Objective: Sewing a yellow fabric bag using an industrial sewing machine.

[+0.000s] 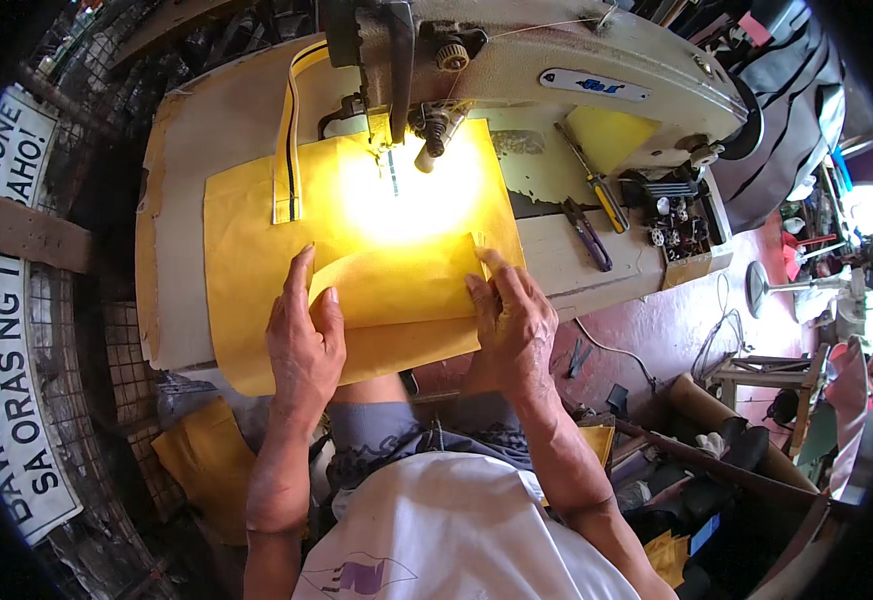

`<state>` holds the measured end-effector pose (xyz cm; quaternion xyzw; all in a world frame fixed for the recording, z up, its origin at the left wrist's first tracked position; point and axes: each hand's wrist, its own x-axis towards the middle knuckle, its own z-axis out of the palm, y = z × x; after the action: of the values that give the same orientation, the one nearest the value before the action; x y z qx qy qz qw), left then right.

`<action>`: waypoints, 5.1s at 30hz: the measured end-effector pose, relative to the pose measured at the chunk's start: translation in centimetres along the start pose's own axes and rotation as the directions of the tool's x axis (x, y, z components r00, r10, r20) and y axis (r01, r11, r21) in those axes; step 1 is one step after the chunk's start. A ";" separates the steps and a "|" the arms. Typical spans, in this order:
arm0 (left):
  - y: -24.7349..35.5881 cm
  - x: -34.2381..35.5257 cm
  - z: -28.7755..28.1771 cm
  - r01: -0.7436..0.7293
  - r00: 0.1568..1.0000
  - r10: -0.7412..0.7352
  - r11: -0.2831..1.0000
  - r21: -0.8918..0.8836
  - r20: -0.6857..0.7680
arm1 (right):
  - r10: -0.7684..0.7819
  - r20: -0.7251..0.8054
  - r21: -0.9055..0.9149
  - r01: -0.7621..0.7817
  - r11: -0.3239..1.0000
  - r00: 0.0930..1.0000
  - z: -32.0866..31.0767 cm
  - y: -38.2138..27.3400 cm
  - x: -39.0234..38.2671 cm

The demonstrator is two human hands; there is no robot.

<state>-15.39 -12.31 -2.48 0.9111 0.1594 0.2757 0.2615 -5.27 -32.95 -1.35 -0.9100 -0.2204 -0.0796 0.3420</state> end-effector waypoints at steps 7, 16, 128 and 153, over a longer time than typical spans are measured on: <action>0.0 0.7 0.6 0.027 1.000 -0.029 0.993 0.115 0.011 | -0.093 -0.044 -0.067 0.090 0.994 0.995 0.3 0.1 -0.1; 0.7 1.5 -0.1 -0.025 0.991 0.006 0.990 0.142 0.133 | -0.069 0.030 -0.181 0.073 0.981 0.997 0.4 -0.4 0.7; -2.0 -3.1 -5.1 -0.372 0.846 0.205 0.888 0.269 0.492 | -0.450 0.413 -0.202 0.562 0.803 0.792 0.4 -0.2 -2.2; -1.4 -2.2 -5.1 -0.380 0.831 0.250 0.907 0.179 0.497 | -0.378 0.282 0.098 0.365 0.926 0.882 -0.1 1.8 -2.5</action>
<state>-20.33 -10.11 -0.57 0.9908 -0.0255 0.0656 0.1157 -6.68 -35.07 -3.06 -0.8450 -0.4407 -0.0020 0.3028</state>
